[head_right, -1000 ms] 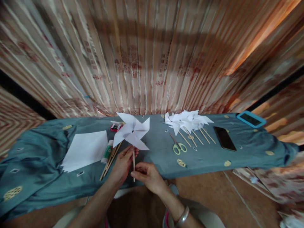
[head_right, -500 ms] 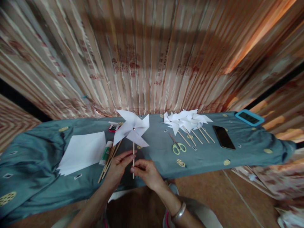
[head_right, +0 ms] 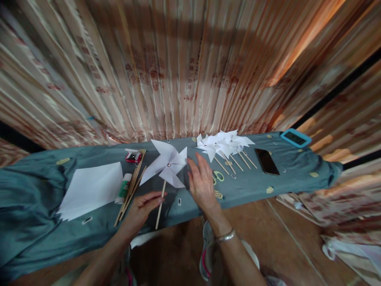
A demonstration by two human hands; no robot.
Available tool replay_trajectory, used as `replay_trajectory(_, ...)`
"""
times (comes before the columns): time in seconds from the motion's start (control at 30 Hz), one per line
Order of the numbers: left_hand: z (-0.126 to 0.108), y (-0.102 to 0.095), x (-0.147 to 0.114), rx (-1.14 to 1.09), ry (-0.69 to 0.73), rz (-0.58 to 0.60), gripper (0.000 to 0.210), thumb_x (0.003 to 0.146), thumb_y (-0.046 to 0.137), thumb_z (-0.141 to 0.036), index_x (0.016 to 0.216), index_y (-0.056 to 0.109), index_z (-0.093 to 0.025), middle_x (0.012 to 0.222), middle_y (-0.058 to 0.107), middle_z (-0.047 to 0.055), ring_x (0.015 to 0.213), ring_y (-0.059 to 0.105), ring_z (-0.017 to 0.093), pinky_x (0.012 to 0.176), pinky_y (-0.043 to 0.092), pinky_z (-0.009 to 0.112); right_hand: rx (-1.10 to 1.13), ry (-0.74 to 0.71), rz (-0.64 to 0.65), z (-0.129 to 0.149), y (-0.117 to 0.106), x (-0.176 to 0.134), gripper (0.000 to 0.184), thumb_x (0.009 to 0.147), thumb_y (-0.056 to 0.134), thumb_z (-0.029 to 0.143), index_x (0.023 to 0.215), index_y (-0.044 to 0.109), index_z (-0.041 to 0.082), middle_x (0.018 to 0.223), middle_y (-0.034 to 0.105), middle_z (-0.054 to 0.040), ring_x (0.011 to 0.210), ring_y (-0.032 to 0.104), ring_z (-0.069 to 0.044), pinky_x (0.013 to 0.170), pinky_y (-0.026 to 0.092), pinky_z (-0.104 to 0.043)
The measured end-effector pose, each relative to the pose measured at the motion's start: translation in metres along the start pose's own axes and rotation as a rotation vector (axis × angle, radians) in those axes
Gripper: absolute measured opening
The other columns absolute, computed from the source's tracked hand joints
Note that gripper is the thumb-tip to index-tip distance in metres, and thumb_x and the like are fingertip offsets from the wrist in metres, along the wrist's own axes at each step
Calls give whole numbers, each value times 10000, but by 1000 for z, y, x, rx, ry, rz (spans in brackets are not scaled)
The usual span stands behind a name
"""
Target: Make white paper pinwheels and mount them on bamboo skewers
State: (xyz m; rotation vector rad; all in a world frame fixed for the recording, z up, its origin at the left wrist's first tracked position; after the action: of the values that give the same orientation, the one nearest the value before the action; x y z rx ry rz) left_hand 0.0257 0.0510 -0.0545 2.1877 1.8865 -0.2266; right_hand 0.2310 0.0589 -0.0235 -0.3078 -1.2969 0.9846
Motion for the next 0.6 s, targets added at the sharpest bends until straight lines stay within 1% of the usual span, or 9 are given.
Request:
replay_trajectory(0.03, 0, 1, 0, 6, -7, 15, 284, 564, 785, -377, 782, 796, -195, 869, 779, 75, 873, 687, 240, 856, 511, 334, -22, -17, 12, -1, 3, 1, 375, 944, 443, 159, 1311, 523, 159, 1487, 406, -180, 1417, 338, -278, 1107, 375, -493)
replay_trajectory(0.1, 1, 1, -1, 16, -23, 44, 295, 572, 783, -381, 803, 797, -198, 887, 780, 75, 880, 683, 235, 862, 506, 330, -36, -34, 23, -3, 8, 3, 361, 939, 446, 148, 1289, 530, 166, 1515, 359, -177, 1440, 291, -284, 1113, 362, -516)
replay_trajectory(0.2, 3, 1, -1, 14, -40, 73, 311, 577, 785, -391, 819, 797, -195, 893, 779, 80, 862, 683, 231, 852, 506, 331, -18, -38, 8, -7, 12, 4, 297, 939, 450, 154, 1209, 573, 169, 1520, 353, -169, 1441, 287, -282, 1115, 355, -529)
replay_trajectory(0.37, 6, 2, 0, -28, -44, 93, 320, 593, 782, -395, 837, 798, -189, 840, 777, 91, 827, 687, 230, 799, 515, 324, 47, 2, 10, -8, 12, 2, 231, 940, 447, 160, 1063, 642, 184, 1484, 425, -137, 1405, 358, -267, 1117, 357, -520)
replay_trajectory(0.47, 5, 3, 1, -27, -20, 81, 326, 583, 790, -399, 827, 799, -183, 834, 775, 95, 805, 688, 228, 784, 522, 324, 105, 25, 32, -4, 13, -2, 234, 931, 455, 166, 1035, 663, 189, 1453, 468, -130, 1373, 406, -259, 1115, 367, -510)
replay_trajectory(0.6, 4, 4, 4, -17, 11, 36, 319, 563, 804, -402, 793, 797, -182, 861, 776, 89, 796, 685, 221, 795, 526, 324, 184, 46, 59, 3, 15, -8, 214, 919, 491, 191, 1020, 679, 200, 1408, 518, -123, 1334, 456, -252, 1110, 385, -492)
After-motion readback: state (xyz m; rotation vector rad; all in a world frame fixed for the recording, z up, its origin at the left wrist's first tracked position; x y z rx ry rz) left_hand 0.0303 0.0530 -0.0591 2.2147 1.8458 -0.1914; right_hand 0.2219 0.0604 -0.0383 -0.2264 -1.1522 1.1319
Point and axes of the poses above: each hand's wrist, its own x-axis towards the middle knuckle, its own y-axis out of the palm, z = x × y, the point moved 2 cm from there along x, towards the middle knuckle
